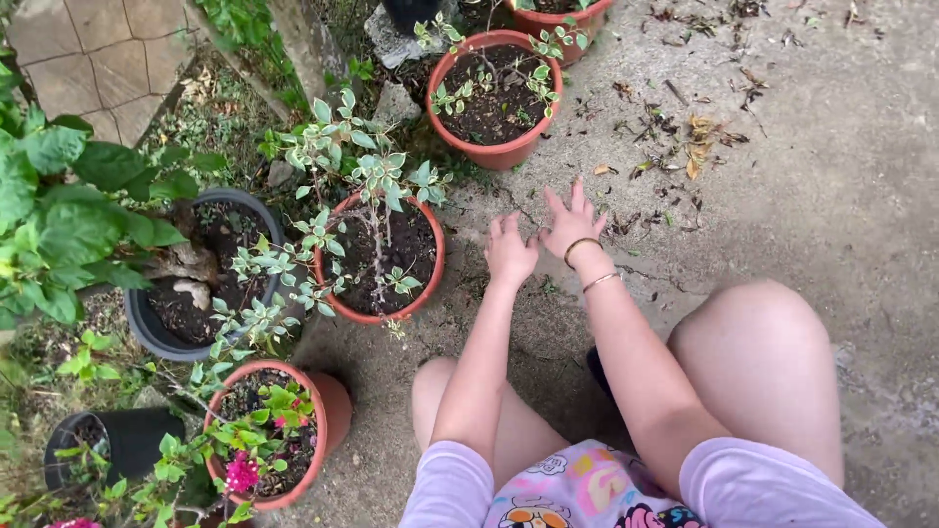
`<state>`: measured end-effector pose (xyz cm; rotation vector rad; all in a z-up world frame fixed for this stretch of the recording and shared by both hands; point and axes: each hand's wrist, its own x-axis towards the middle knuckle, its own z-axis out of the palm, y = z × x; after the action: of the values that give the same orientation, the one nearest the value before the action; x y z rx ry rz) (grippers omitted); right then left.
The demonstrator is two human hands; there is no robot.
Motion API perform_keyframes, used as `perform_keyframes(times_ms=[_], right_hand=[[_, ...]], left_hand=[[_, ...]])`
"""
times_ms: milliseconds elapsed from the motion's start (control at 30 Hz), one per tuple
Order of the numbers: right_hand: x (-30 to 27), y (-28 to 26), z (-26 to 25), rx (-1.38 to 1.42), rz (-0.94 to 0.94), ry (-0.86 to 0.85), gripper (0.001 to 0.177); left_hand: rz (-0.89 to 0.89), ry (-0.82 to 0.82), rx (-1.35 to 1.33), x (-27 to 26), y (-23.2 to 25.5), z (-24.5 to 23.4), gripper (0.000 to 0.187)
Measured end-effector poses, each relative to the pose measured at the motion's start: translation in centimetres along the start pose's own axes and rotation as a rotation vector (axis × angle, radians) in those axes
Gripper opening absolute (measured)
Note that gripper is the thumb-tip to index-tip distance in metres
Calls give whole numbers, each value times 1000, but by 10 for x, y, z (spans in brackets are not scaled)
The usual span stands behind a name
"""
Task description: Pruning dead and yellow leaves from several potted plants in a garden area.
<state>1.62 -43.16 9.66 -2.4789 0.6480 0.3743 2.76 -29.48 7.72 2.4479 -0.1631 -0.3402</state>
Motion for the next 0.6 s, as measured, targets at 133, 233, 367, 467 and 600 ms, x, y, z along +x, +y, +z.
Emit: perform_keyframes(times_ms=[133,233,367,467,600], right_hand=[[35,-13,-45,-109,-48,-10,79],[67,-1,-77,-186,-59,-128,69],[107,37,-117,-361,-155,-152,61],[158,67,-146,-752,-405,-275,61],[238,63,-157,-942,-568,-223,50]], left_hand=[[67,39,5,13,29,-19,65],[51,79,-20,31,39,-23,62],[-6,139,-18,53,45,-27,57],[-71,160,40,80,42,-22,55],[-126,255,86,126,25,-2,53]])
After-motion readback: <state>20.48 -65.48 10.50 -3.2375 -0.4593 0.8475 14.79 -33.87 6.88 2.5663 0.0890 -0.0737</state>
